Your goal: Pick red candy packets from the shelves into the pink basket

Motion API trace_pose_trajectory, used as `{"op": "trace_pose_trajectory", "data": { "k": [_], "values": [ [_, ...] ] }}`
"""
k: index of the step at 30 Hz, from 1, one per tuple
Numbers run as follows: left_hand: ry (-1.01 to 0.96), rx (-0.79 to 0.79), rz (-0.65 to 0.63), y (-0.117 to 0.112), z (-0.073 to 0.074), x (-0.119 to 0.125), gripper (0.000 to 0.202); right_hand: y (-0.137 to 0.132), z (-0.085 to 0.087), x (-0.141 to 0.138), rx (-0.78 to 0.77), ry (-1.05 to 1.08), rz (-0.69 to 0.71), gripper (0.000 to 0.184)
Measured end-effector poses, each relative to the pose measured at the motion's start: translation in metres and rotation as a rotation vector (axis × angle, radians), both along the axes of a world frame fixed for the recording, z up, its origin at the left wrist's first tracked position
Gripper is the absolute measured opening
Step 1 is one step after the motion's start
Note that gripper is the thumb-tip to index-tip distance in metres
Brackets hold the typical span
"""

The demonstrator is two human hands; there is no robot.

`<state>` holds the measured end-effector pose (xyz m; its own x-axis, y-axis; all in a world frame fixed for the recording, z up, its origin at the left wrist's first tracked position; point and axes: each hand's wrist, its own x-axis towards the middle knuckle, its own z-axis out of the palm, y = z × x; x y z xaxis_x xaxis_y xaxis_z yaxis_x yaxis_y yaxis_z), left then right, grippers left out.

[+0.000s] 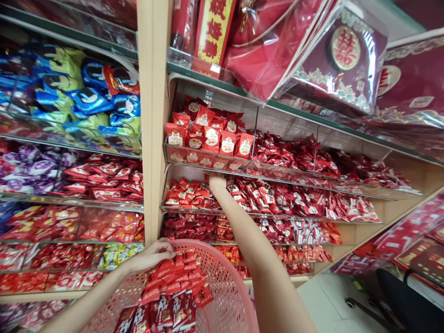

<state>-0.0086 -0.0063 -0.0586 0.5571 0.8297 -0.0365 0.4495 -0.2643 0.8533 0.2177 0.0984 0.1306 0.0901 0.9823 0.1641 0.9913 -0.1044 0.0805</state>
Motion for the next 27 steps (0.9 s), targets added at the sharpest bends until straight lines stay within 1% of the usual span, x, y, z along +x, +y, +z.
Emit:
{"op": "trace_pose_trajectory", "data": {
  "k": [4, 6, 8, 10, 13, 15, 17, 19, 22, 27],
  "values": [
    [0.016, 0.001, -0.010, 0.001, -0.001, 0.000, 0.041, -0.018, 0.012, 0.002, 0.089, 0.012, 0.041, 0.039],
    [0.019, 0.009, -0.008, 0.002, -0.002, 0.001, 0.040, -0.031, 0.015, 0.004, 0.113, 0.014, 0.088, 0.038],
    [0.013, 0.010, -0.008, 0.002, -0.003, 0.002, 0.041, -0.045, 0.014, 0.005, 0.146, 0.007, 0.132, 0.041],
    [0.006, 0.000, -0.008, 0.002, -0.002, 0.002, 0.042, -0.059, 0.009, 0.007, 0.202, -0.025, 0.177, 0.042],
    [-0.004, -0.013, -0.011, 0.000, 0.001, 0.002, 0.041, -0.074, -0.006, 0.013, 0.287, -0.139, 0.289, 0.036],
    [-0.007, -0.014, -0.009, 0.000, 0.002, 0.002, 0.040, -0.079, -0.018, 0.020, 0.282, -0.220, 0.392, 0.032],
    [-0.003, -0.013, -0.005, 0.000, 0.002, 0.002, 0.040, -0.082, -0.028, 0.028, 0.247, -0.268, 0.481, 0.030],
    [0.000, -0.010, -0.001, 0.000, 0.002, 0.003, 0.040, -0.084, -0.035, 0.036, 0.220, -0.275, 0.526, 0.028],
    [-0.001, -0.003, -0.004, 0.001, 0.001, 0.004, 0.039, -0.085, -0.038, 0.046, 0.201, -0.227, 0.563, 0.029],
    [-0.003, -0.013, -0.004, 0.000, 0.002, 0.004, 0.040, -0.089, -0.033, 0.053, 0.149, -0.074, 0.629, 0.036]
  ]
}}
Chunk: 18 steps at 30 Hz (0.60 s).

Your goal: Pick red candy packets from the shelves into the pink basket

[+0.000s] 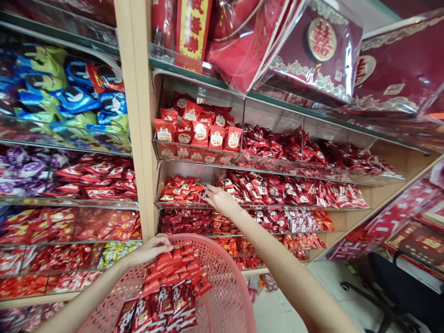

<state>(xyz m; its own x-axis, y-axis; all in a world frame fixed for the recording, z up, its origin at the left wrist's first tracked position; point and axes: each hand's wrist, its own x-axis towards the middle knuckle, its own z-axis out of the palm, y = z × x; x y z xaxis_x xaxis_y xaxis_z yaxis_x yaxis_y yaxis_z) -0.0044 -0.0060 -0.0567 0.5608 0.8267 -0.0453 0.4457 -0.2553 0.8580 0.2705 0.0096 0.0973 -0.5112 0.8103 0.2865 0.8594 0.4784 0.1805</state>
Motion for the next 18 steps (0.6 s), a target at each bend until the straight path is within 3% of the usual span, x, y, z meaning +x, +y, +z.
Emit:
{"op": "trace_pose_trajectory", "data": {
  "k": [5, 7, 10, 14, 18],
  "values": [
    [0.003, -0.009, 0.012, 0.000, -0.001, 0.000, 0.042, -0.010, 0.002, 0.002, 0.023, 0.251, -0.074, 0.039],
    [0.003, -0.009, 0.011, 0.000, -0.001, 0.000, 0.042, -0.017, 0.002, 0.003, 0.082, 0.478, -0.110, 0.040],
    [-0.002, -0.014, -0.002, 0.001, 0.001, 0.000, 0.042, -0.035, -0.004, 0.000, 0.123, 0.985, -0.152, 0.036],
    [-0.028, -0.069, 0.007, 0.001, 0.003, 0.002, 0.039, -0.062, -0.025, -0.014, -0.186, 1.672, -0.107, 0.036],
    [-0.101, -0.158, 0.007, -0.001, 0.004, 0.004, 0.033, -0.084, -0.051, -0.029, -0.507, 2.014, -0.081, 0.034]
  ]
}}
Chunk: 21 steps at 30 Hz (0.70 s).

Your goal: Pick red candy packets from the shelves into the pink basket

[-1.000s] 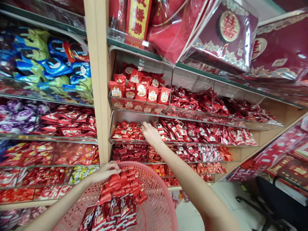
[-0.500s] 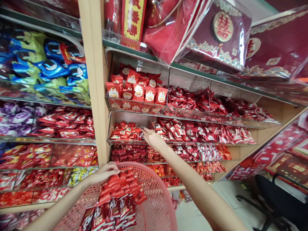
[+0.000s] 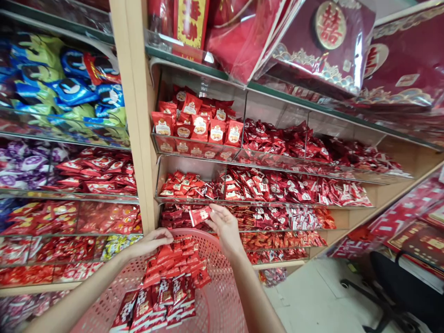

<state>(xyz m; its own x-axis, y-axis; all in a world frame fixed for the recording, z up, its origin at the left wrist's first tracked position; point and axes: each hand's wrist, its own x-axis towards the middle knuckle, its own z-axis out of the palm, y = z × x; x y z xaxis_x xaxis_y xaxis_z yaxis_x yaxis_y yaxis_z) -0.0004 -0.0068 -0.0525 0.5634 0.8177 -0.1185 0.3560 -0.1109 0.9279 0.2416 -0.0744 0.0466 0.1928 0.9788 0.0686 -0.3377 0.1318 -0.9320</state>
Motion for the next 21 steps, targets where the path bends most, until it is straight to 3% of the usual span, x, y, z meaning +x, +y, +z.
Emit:
{"op": "trace_pose_trajectory", "data": {
  "k": [4, 6, 11, 16, 21],
  "values": [
    [-0.050, -0.066, 0.005, -0.003, 0.005, 0.001, 0.033, -0.011, -0.019, -0.007, -0.162, 0.199, 0.098, 0.046],
    [-0.058, -0.059, 0.017, -0.005, 0.008, 0.002, 0.032, -0.014, -0.025, -0.008, -0.243, 0.251, 0.132, 0.043],
    [-0.057, -0.046, 0.022, -0.008, 0.015, 0.003, 0.030, -0.020, -0.037, -0.013, -0.326, 0.216, 0.268, 0.046],
    [-0.028, -0.076, -0.003, -0.008, 0.019, 0.002, 0.032, -0.026, -0.054, -0.026, -0.246, -0.050, 0.307, 0.046],
    [-0.019, -0.060, -0.029, -0.005, 0.018, 0.000, 0.031, -0.029, -0.068, -0.041, 0.038, -0.649, 0.197, 0.027]
  ]
}}
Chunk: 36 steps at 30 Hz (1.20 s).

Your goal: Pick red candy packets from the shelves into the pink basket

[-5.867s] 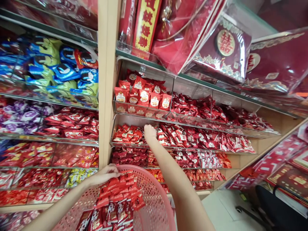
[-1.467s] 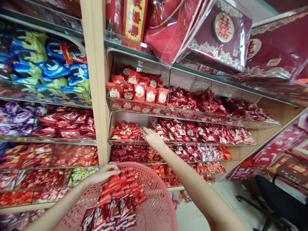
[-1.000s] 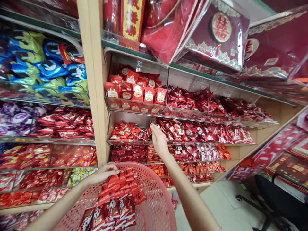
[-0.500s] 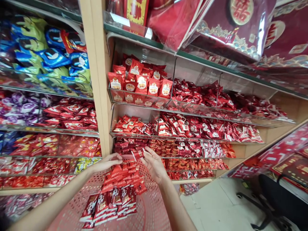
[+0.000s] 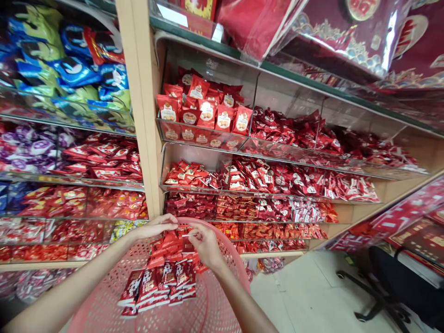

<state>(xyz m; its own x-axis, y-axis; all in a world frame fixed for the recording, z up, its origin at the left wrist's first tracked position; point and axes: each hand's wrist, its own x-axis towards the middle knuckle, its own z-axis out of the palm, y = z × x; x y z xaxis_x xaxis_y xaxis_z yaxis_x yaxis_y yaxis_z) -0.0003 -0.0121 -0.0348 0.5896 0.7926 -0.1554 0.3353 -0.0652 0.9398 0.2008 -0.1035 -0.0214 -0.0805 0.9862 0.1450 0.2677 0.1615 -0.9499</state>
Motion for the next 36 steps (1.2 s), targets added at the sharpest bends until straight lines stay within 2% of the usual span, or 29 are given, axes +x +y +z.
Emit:
{"op": "trace_pose_trajectory", "data": {
  "k": [3, 5, 9, 14, 19, 22, 26, 36],
  "values": [
    [-0.006, 0.006, -0.008, 0.001, -0.002, 0.000, 0.030, -0.006, 0.001, -0.005, 0.233, -0.385, 0.037, 0.019],
    [-0.020, 0.003, -0.004, 0.002, -0.004, 0.000, 0.029, -0.010, 0.005, -0.007, 0.370, -0.599, 0.088, 0.020],
    [-0.022, 0.002, 0.001, 0.001, -0.005, 0.000, 0.029, -0.018, 0.013, -0.006, 0.525, -0.870, 0.157, 0.024],
    [-0.005, 0.029, -0.017, -0.001, -0.002, 0.000, 0.030, -0.034, 0.015, 0.004, 0.762, -1.065, 0.221, 0.022],
    [0.002, 0.025, -0.010, -0.001, -0.002, 0.000, 0.031, -0.049, 0.011, 0.017, 0.997, -1.043, 0.289, 0.017],
    [0.013, 0.028, 0.003, 0.000, -0.005, 0.000, 0.033, -0.051, 0.006, 0.023, 1.025, -1.065, 0.320, 0.014],
    [0.013, 0.027, 0.007, 0.000, -0.007, 0.000, 0.033, -0.049, -0.004, 0.023, 0.896, -1.183, 0.353, 0.013],
    [0.002, 0.021, 0.003, 0.000, -0.006, 0.001, 0.034, -0.050, -0.026, -0.006, 0.787, -1.363, 0.466, 0.007]
  ]
}}
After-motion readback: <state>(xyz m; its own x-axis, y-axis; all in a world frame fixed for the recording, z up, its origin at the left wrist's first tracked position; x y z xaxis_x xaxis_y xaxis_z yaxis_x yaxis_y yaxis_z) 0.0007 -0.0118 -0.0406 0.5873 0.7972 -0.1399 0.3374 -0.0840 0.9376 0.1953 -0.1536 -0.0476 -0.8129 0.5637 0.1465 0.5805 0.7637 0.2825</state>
